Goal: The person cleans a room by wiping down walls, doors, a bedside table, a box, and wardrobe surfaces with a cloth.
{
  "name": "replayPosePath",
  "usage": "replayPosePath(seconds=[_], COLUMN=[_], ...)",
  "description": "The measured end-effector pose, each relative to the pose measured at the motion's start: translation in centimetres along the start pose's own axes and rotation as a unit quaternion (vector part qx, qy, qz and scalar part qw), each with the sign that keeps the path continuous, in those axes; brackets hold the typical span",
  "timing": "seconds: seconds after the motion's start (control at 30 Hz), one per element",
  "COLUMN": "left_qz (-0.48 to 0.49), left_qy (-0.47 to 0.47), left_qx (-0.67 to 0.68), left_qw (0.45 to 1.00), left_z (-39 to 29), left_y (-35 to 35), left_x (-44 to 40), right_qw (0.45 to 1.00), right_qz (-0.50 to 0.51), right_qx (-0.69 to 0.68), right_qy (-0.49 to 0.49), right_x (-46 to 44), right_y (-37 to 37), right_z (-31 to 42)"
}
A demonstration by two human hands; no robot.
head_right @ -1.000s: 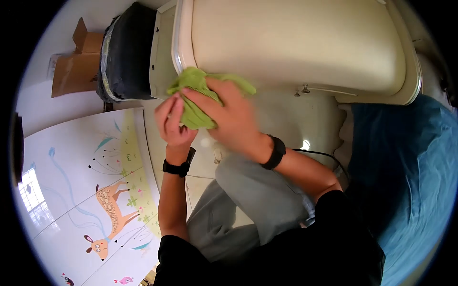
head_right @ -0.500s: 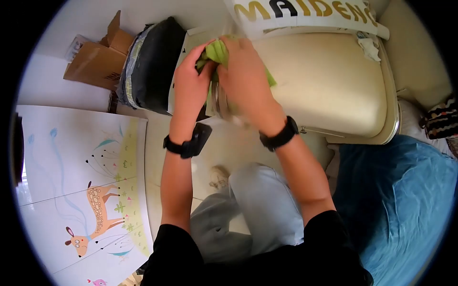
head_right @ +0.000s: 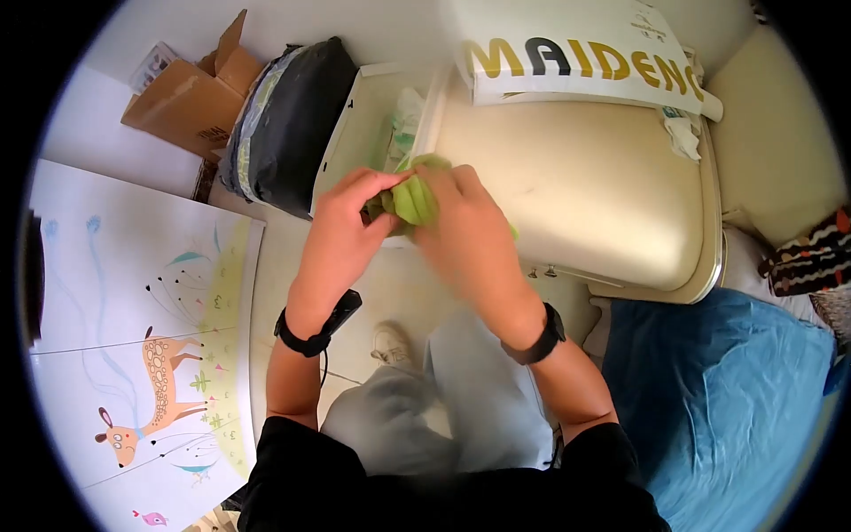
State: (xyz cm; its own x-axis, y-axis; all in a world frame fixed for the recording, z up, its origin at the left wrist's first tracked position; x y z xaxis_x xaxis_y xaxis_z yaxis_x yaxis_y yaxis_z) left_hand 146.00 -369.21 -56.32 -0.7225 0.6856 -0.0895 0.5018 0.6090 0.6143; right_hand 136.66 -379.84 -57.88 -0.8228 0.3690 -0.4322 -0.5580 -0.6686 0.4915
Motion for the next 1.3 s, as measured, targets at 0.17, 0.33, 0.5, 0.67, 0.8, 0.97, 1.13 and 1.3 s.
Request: replayPosePath(seconds=[0.17, 0.33, 0.5, 0.67, 0.8, 0.97, 1.13, 1.3], left_qz=[0.005, -0.028, -0.015, 0.009, 0.204, 0.252, 0.226, 0.098], left_qy=[-0.023, -0.124, 0.024, 0.095, 0.156, 0.170, 0.180, 0.064], left_qx=[0.016, 0.039, 0.036, 0.030, -0.071, 0.067, 0.074, 0.094], left_qw=[1.000, 0.991, 0.999, 0.995, 0.964, 0.950, 0.954, 0.989], left_z=[-0.2, 1.0, 1.3, 1.2, 0.9, -9.0, -18.0, -22.1], left_y=[-0.1, -0.8, -0.2, -0.1, 1.2, 19.6, 34.0, 38.8], left_x=[-3.0, -8.6, -7.7, -4.7, 2.6, 6.8, 2.0, -4.8], right_qw=[0.999, 0.998, 0.995, 0.968, 0.917, 0.856, 0.908, 0.971], right_qz=[0.003, -0.039, 0.000, 0.098, 0.308, 0.404, 0.343, 0.217], right_qx=[-0.035, -0.020, 0.058, 0.123, 0.002, -0.077, -0.152, -0.083], right_qy=[0.018, -0.042, -0.078, -0.197, -0.253, -0.313, -0.187, -0.051], right_x=[-2.4, -6.1, -6.8, -3.1, -1.7, -10.8, -20.0, -28.3], right_y=[0.5, 0.2, -0.4, -0.5, -1.1, 2.1, 4.9, 9.7], right_z=[-1.9, -3.8, -2.1, -1.9, 7.5, 29.1, 39.2, 43.2])
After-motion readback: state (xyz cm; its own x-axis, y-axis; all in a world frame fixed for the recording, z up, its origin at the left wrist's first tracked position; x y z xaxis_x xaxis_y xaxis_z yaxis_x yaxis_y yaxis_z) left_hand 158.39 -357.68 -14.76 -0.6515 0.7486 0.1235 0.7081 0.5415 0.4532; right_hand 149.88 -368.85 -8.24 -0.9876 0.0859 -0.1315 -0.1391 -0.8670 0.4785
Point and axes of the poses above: each hand's wrist, its own x-axis away from the middle knuckle, its own y-axis out of the back of the hand, z = x × y, the point moved 6 cm from there along -x, towards the middle knuckle, and after that the axes turned 11 degrees about y, right-handed, at the moved point
